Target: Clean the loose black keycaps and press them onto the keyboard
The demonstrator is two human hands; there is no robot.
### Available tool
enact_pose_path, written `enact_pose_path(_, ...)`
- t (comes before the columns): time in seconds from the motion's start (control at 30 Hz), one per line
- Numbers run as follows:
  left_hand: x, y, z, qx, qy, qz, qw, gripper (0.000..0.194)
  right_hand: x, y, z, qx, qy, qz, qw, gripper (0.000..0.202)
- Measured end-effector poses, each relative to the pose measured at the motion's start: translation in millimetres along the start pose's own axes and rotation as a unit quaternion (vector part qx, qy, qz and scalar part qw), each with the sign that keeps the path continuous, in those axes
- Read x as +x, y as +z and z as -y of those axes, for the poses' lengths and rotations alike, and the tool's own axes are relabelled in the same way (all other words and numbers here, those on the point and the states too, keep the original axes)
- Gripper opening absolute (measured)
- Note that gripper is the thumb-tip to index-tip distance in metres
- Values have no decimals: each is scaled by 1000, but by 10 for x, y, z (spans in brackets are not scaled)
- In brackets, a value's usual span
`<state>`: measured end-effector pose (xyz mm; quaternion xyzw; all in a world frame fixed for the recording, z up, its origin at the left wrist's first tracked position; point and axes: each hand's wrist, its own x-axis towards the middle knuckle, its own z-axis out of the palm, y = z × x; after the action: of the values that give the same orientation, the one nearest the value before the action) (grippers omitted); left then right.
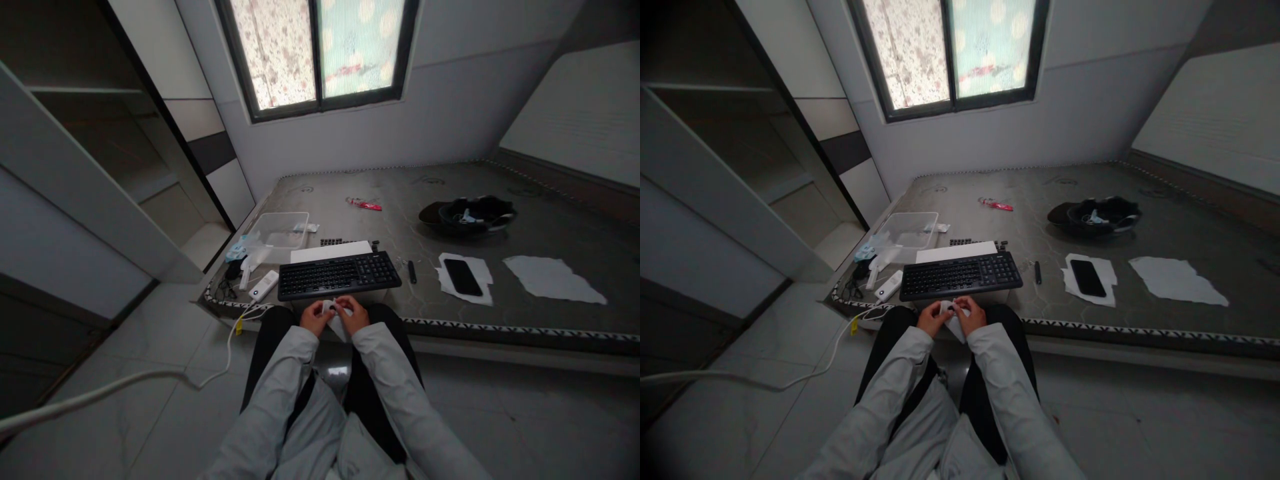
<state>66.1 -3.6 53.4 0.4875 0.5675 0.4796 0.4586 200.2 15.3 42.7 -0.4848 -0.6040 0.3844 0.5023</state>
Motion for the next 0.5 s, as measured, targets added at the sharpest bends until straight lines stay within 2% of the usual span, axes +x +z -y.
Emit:
enact_pose_path(0.3,88,-25,62,-97,-60,-99,989,31,-47,-22,131,-10,-21,62,998,23)
enact_pose_path(0.5,94,-41,92,-144,-110,-70,981,34,-36,-24,110,1,19,42,999,26)
